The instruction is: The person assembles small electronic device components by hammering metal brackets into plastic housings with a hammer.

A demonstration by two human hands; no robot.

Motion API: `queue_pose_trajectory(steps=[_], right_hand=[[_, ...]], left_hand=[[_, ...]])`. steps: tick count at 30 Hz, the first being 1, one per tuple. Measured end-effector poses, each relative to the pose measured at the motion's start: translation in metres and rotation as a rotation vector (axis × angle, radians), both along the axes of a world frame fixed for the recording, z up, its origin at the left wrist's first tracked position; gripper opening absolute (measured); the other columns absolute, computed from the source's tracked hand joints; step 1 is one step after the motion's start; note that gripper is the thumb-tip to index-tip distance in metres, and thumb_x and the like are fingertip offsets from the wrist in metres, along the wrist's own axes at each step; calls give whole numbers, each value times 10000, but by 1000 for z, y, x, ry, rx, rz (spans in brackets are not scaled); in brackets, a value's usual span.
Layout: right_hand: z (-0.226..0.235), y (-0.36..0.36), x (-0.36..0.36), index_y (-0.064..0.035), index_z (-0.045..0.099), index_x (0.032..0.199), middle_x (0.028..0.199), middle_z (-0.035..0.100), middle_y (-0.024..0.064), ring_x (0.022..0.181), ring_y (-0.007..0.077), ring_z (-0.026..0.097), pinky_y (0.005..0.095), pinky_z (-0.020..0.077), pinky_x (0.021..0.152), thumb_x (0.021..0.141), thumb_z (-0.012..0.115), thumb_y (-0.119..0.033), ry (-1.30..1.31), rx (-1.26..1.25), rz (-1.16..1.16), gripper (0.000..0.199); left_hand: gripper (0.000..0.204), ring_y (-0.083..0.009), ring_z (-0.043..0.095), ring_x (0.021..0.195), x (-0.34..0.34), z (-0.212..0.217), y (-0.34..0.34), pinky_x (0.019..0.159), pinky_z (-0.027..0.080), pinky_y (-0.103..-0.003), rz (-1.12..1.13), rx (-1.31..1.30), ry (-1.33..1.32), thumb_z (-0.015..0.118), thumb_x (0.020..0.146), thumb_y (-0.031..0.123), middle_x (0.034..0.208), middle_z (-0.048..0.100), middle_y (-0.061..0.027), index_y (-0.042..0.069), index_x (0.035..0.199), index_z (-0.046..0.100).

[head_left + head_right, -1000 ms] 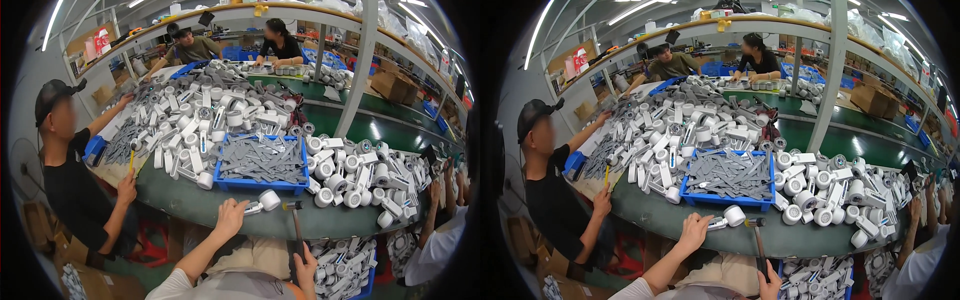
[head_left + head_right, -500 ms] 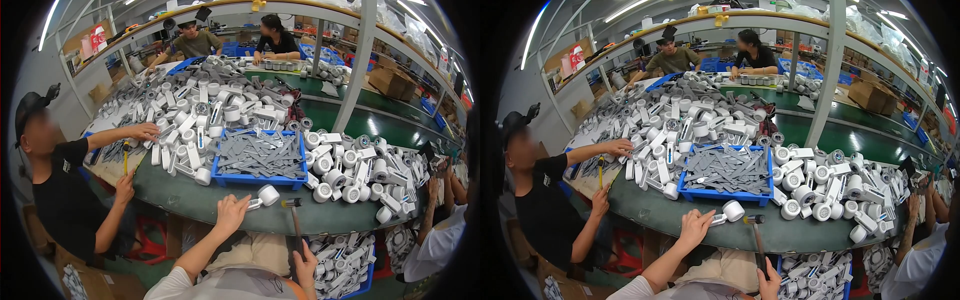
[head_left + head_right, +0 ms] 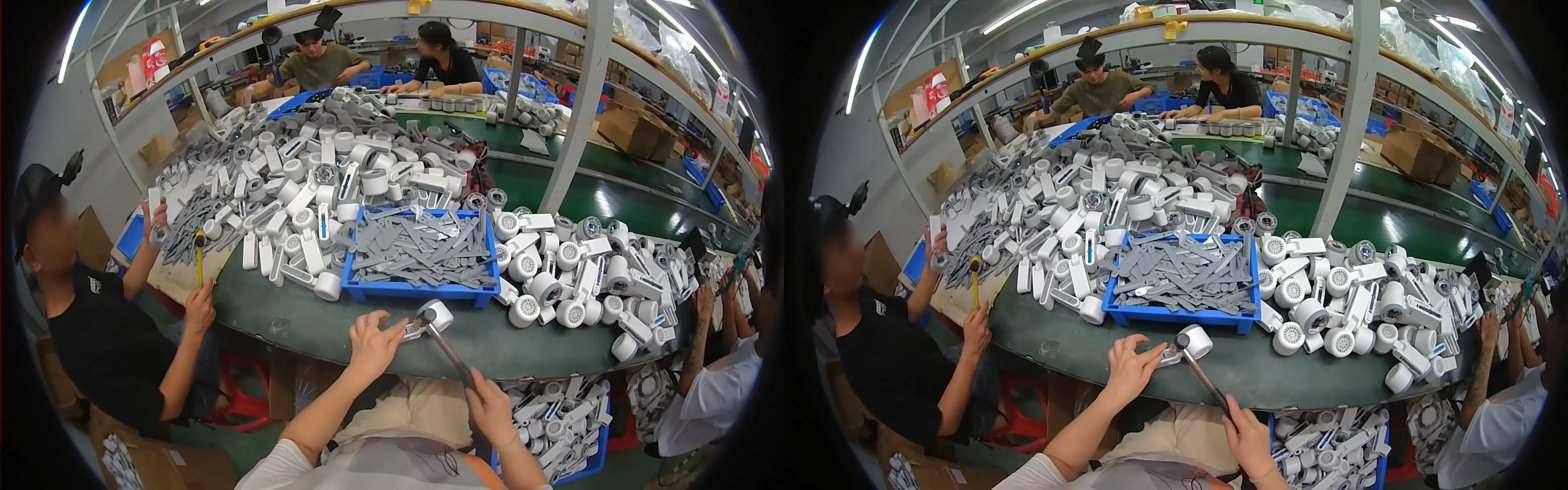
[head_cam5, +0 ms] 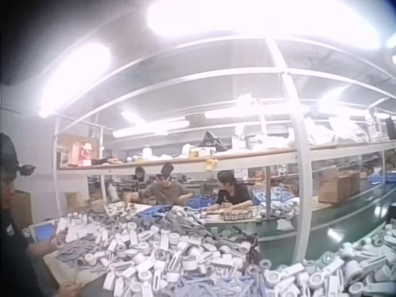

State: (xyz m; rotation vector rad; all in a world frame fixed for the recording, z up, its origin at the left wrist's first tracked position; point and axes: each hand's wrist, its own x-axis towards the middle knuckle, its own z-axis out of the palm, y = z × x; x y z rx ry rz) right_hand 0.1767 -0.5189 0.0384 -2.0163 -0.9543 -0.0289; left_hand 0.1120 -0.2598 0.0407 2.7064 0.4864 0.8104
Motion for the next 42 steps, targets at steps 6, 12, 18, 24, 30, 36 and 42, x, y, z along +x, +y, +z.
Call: queue_pose_trajectory(steps=[6,12,18,24,30,36,42], right_hand=[[12,2,5,-93,565,1242,719,516,97,561,289,551,380,442,490,819,632,-82,-148,5,-23,428],[23,0,10,-102,551,1249,739,518,105,569,307,566,397,453,491,829,611,-96,-223,-139,-2,425],[29,4,12,-76,559,1229,731,523,122,577,320,554,390,447,510,813,631,-70,-162,-173,23,423],[25,7,-1,-62,548,1238,738,528,124,577,305,550,380,442,518,807,627,-50,-144,15,5,438],[26,7,-7,-85,549,1248,758,538,92,583,276,563,369,449,504,798,630,-63,-215,-158,110,458],[18,10,-7,-97,556,1249,752,529,66,566,246,564,359,445,487,798,636,-81,-239,-143,73,458],[19,8,-9,-104,550,1252,758,536,85,584,272,579,378,455,497,800,615,-75,-253,-167,77,457]], left_hand=[[260,-263,493,955,3,-17,11,840,377,-395,-34,-375,46,663,807,230,986,605,-34,228,1063,708],[228,-246,495,921,4,-20,11,833,366,-374,-30,-484,-12,673,799,242,861,602,-18,222,1019,728],[286,-239,491,919,3,-17,11,822,381,-366,-28,-421,0,690,790,237,842,595,-31,193,1072,707],[350,-274,529,976,-18,-26,21,839,370,-398,-102,-349,-112,713,766,245,928,614,-70,99,1080,655],[290,-270,574,884,-19,-26,25,813,381,-382,-126,-282,-123,758,713,229,889,630,-64,92,947,655],[285,-244,570,857,-16,-24,25,777,367,-367,-134,-209,-155,781,670,208,840,628,-49,90,901,663],[275,-241,570,863,-14,-30,26,782,363,-361,-134,-220,-172,782,665,221,833,633,-48,97,883,668]])
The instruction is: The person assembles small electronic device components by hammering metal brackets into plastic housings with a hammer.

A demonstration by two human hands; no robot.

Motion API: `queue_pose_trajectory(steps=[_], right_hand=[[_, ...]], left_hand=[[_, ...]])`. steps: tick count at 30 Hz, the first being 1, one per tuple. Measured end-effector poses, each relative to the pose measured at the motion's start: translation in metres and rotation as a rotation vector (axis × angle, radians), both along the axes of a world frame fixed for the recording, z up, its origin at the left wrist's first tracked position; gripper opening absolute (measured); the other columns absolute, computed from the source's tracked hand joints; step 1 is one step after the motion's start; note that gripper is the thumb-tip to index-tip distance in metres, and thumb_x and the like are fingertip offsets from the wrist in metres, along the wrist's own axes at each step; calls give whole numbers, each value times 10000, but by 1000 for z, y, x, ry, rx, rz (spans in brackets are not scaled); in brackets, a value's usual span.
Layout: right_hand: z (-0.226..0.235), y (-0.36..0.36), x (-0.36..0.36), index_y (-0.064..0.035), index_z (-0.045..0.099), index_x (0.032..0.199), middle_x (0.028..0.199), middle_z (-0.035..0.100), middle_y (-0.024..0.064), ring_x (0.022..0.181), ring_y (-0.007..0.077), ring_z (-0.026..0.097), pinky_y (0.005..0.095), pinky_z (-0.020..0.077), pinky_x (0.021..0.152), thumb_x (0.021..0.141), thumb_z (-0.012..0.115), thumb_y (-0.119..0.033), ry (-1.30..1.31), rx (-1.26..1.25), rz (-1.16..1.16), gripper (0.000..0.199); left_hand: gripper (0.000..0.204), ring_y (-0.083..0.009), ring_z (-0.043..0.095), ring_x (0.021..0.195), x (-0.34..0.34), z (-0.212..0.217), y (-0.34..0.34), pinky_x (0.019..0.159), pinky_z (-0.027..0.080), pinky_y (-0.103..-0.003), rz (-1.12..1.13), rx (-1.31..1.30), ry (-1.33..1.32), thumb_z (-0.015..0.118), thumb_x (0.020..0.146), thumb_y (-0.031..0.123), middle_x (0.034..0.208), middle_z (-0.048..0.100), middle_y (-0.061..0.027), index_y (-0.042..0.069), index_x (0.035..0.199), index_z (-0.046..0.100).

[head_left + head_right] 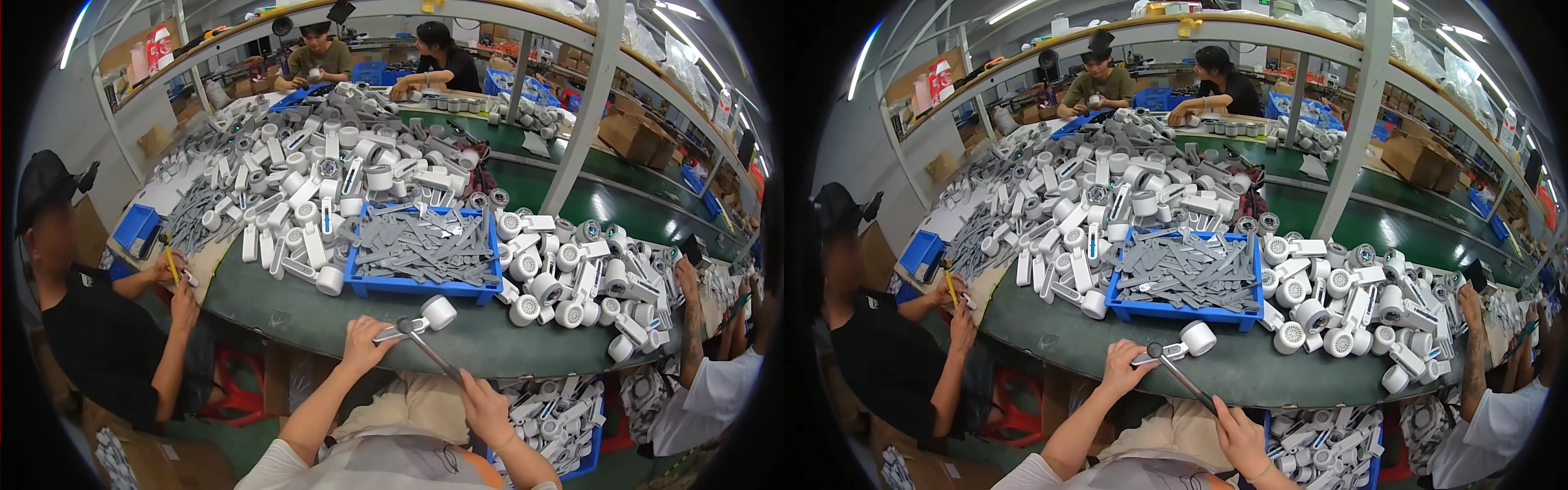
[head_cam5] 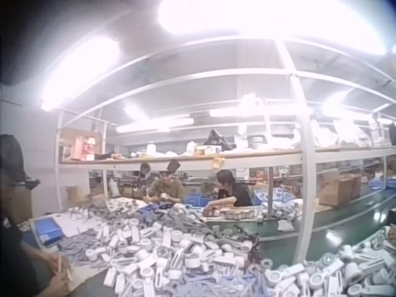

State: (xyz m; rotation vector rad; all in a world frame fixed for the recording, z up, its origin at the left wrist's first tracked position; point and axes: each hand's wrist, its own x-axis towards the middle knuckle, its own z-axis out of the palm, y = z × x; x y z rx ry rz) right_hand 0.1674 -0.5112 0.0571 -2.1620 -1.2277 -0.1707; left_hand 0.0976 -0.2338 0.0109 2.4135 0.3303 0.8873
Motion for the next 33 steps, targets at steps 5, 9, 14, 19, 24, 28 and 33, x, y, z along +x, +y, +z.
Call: queue_pose_trajectory(steps=[5,9,14,19,24,28,33], right_hand=[[4,3,1,-114,546,1254,755,542,95,609,297,584,396,460,511,791,604,-66,28,-91,2,469],[4,14,-4,-112,553,1250,759,546,92,604,290,583,383,462,512,793,606,-65,48,-1,61,463],[8,19,-8,-112,560,1243,771,554,89,604,283,583,374,460,509,798,612,-73,29,-18,105,450],[7,20,-6,-97,555,1237,787,568,97,609,295,583,383,462,516,792,615,-50,51,-149,82,452],[-7,6,-4,-106,555,1253,769,546,70,559,253,570,350,456,481,798,622,-62,26,43,46,462],[-5,-3,1,-97,555,1248,772,548,77,581,264,577,362,465,505,799,616,-59,5,-57,-24,455],[-9,-3,2,-99,553,1251,755,530,70,565,256,564,356,457,495,802,617,-72,-14,-68,-23,454]], left_hand=[[293,-247,566,856,2,-11,1,769,374,-369,10,-93,4,799,658,243,825,629,-49,90,872,670],[306,-250,565,874,4,-22,5,762,388,-381,23,-162,7,816,642,266,830,634,-45,95,857,680],[297,-274,561,895,9,-21,8,793,441,-389,27,-192,-18,832,611,259,818,647,-55,94,816,696],[304,-279,551,880,7,-18,7,796,445,-391,-1,-279,-17,834,603,256,806,631,-61,83,812,695],[285,-258,538,890,6,-18,7,811,420,-384,31,-237,51,819,615,248,779,590,-38,105,830,699],[278,-253,540,887,5,-13,6,823,416,-378,11,-252,96,820,614,246,797,603,-36,113,829,706],[282,-249,542,897,7,-12,5,837,409,-380,12,-269,70,827,603,242,812,617,-34,116,825,707]])
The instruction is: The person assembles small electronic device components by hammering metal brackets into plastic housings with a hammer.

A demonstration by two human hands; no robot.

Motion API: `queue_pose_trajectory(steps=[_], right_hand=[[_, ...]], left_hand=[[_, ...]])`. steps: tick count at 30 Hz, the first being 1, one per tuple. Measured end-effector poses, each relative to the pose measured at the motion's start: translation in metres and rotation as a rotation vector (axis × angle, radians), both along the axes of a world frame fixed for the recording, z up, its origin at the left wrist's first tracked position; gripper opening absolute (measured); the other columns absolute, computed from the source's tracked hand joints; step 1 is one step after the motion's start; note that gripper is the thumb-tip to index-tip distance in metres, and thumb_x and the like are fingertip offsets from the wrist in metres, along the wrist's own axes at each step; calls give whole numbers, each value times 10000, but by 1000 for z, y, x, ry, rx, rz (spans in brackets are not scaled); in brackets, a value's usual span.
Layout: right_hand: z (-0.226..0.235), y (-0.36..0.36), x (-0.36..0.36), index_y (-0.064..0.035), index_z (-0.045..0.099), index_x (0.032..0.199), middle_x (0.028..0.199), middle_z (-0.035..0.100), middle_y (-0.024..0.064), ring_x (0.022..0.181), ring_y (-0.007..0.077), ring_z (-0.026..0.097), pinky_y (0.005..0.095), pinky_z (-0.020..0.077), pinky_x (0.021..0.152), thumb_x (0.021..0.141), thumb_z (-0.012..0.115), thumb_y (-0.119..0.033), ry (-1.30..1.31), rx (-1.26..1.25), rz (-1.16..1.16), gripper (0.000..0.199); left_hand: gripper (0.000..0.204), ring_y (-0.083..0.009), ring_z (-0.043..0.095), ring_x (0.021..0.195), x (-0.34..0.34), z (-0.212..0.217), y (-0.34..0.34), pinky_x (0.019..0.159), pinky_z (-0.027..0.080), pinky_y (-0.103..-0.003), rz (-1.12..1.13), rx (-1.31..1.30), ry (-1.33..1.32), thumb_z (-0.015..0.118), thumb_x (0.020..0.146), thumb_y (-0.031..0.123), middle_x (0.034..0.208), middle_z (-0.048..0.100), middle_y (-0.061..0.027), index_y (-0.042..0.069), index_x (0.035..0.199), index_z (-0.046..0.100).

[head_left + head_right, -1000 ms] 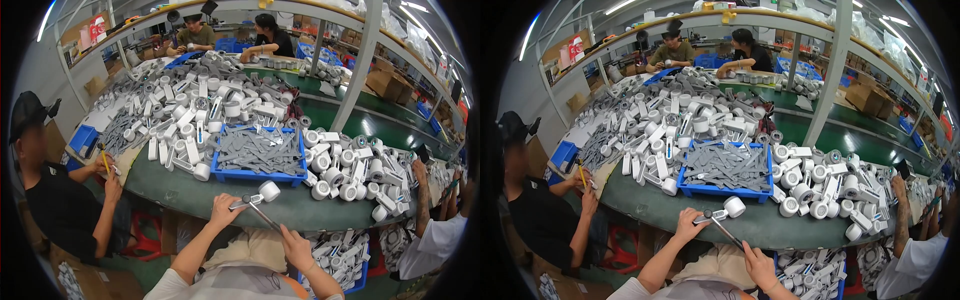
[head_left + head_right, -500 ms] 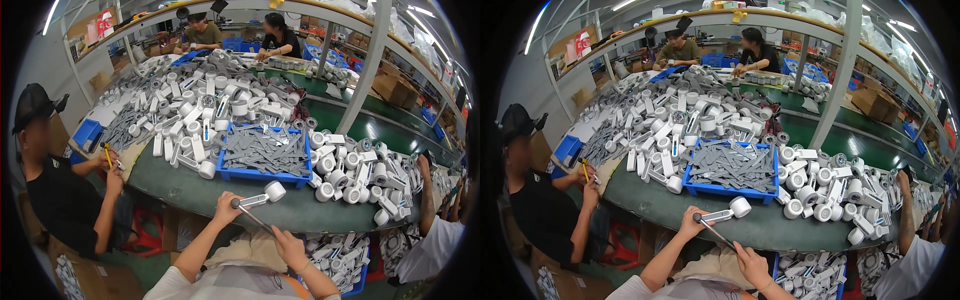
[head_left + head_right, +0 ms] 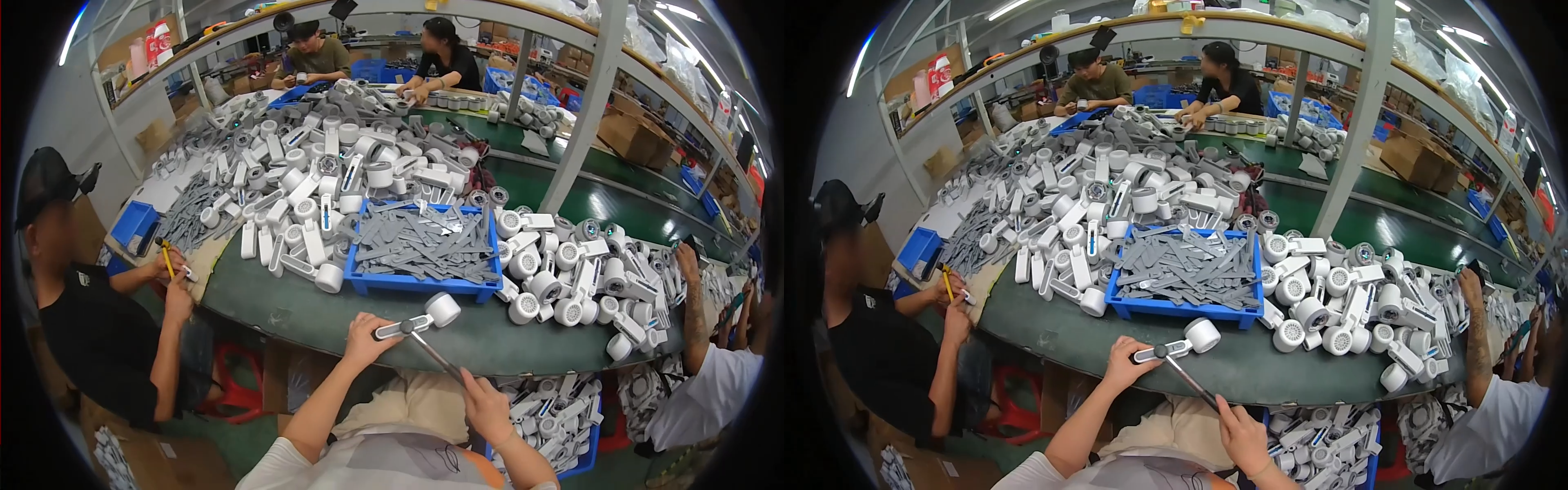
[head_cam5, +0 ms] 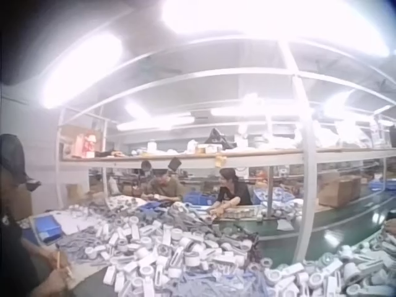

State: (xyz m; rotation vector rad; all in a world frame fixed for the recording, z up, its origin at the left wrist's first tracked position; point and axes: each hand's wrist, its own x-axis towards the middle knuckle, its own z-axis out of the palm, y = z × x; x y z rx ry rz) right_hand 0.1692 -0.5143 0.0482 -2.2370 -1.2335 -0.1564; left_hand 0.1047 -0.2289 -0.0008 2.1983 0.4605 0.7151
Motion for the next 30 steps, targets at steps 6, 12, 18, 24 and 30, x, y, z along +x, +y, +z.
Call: queue_pose_trajectory(steps=[6,12,18,24,30], right_hand=[[-1,6,-9,-105,557,1232,792,570,90,619,294,584,384,460,512,788,618,-64,65,26,1,450],[2,-7,-3,-111,548,1241,764,549,115,607,316,569,392,445,518,819,616,-83,85,147,-112,428],[11,-11,3,-105,535,1263,759,550,109,599,322,578,415,466,511,830,600,-79,72,170,-116,438],[-2,-7,-1,-107,580,1212,781,568,119,635,333,582,404,460,548,812,631,-94,113,19,-69,403],[-7,-10,-5,-28,576,1197,711,526,118,595,242,526,322,425,559,789,638,-13,266,313,-83,413]], left_hand=[[281,-247,537,900,-1,0,0,849,394,-386,5,3,24,824,609,244,791,603,-30,118,832,709],[281,-240,535,914,-2,2,-3,851,392,-383,1,6,26,814,619,256,811,605,-25,124,847,714],[274,-240,548,889,-3,9,-3,821,429,-378,0,53,37,808,635,253,818,614,-31,114,851,711],[290,-316,609,831,-14,17,-11,717,486,-385,4,132,45,733,741,258,874,622,-91,86,966,668],[276,-225,624,809,-75,21,15,705,489,-309,208,-49,-132,769,708,116,885,637,-102,23,946,663]])
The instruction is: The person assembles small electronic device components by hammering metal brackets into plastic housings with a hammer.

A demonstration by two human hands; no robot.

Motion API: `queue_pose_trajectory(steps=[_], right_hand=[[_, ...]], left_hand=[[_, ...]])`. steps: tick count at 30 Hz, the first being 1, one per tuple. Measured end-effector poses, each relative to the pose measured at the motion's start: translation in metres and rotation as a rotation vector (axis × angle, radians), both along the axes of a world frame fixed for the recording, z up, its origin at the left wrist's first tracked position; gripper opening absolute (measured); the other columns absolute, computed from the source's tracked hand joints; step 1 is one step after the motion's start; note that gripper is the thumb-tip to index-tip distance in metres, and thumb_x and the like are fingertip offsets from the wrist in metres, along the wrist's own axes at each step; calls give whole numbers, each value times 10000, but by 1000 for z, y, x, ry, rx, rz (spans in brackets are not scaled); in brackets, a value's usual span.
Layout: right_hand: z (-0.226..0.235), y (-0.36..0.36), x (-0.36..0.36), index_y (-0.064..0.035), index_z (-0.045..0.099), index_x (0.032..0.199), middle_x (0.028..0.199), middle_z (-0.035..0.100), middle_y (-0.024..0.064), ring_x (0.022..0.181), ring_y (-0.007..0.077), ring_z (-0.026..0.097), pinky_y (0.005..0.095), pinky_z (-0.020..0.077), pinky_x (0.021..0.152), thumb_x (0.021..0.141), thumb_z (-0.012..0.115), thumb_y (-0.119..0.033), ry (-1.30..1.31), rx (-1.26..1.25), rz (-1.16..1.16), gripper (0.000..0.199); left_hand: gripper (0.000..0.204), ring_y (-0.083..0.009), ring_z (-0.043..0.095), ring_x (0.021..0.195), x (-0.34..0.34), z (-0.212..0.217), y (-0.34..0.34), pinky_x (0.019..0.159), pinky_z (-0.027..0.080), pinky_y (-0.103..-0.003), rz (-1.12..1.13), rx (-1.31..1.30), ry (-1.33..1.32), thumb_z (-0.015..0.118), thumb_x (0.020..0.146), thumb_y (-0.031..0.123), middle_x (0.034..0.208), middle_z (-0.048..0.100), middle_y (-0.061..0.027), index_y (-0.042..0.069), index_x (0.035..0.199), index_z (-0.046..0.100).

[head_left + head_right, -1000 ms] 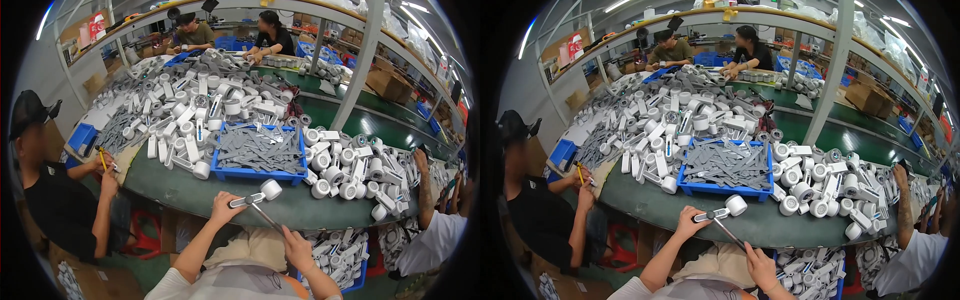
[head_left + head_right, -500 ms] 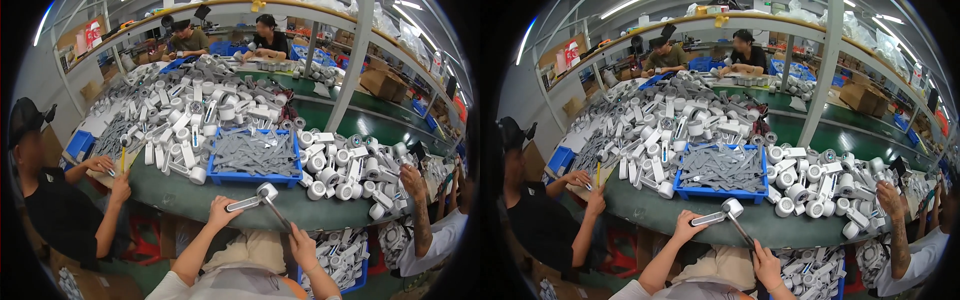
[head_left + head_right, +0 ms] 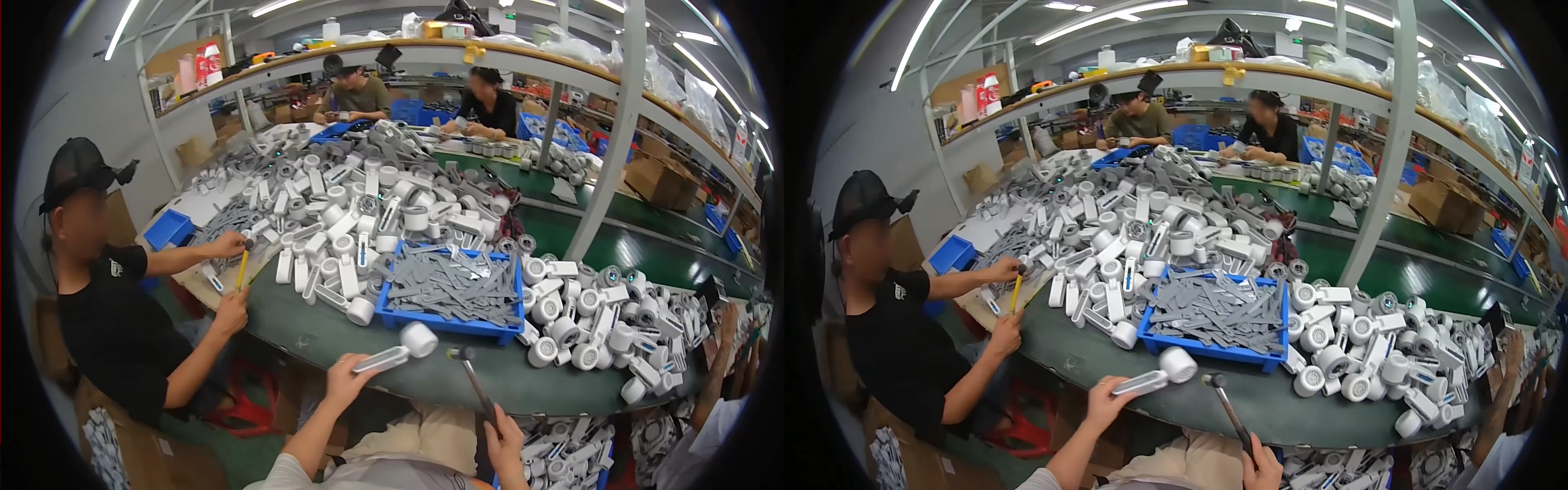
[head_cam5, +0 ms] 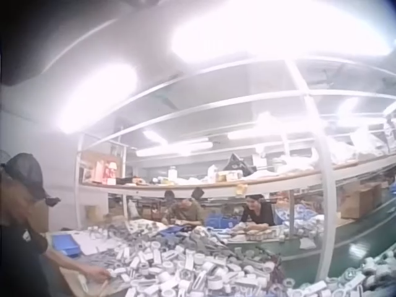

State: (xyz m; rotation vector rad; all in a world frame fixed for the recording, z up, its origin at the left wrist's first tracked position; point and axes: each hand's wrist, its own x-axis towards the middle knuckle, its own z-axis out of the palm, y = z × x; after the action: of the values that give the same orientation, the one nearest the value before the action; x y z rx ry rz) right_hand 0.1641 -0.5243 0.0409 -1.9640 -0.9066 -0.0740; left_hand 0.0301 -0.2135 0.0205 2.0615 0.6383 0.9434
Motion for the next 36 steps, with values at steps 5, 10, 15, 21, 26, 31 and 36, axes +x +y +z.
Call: queue_pose_trajectory(steps=[5,10,15,21,26,31,36], right_hand=[[-15,-4,-4,-2,572,1195,775,596,148,665,251,575,311,454,619,779,644,-10,66,50,-64,423],[-15,-1,-7,10,587,1176,757,589,137,653,232,570,308,452,611,771,657,-22,7,111,-46,412],[-19,-7,-15,-21,599,1184,684,528,98,556,166,487,282,411,534,773,679,-57,214,105,-182,420],[-41,-33,-21,-12,574,1215,720,566,108,599,154,519,274,432,570,789,680,-76,256,176,-305,444],[-41,-62,-27,4,556,1226,939,659,186,837,215,644,300,482,742,795,667,-58,247,245,-416,449],[-35,-74,-41,48,530,1243,1131,642,127,998,138,594,262,442,891,823,619,-14,352,332,-506,434],[-27,-75,-47,40,532,1250,1105,639,88,978,110,576,240,444,864,818,605,15,406,468,-507,439]], left_hand=[[284,-234,603,816,-16,40,74,697,476,-325,245,127,-158,746,698,78,879,627,-111,11,952,639],[351,-236,571,796,17,65,225,704,458,-336,533,199,-47,701,770,116,928,603,-134,-10,1082,602],[461,-166,592,840,70,56,233,735,491,-300,168,321,-168,617,853,101,1130,604,-119,64,1298,505],[140,-165,592,832,144,56,27,680,472,-285,-258,331,-160,603,841,28,908,636,-70,43,975,640],[292,-296,565,1019,210,59,-94,892,439,-408,-739,549,-81,693,725,87,1041,626,-116,53,1010,645],[322,-269,463,1133,278,34,-137,1075,248,-521,-335,1362,227,553,783,109,1108,589,-75,34,1084,641],[268,-263,513,1059,307,33,-141,1057,246,-543,-542,1394,415,661,705,211,900,619,-92,62,928,655]])
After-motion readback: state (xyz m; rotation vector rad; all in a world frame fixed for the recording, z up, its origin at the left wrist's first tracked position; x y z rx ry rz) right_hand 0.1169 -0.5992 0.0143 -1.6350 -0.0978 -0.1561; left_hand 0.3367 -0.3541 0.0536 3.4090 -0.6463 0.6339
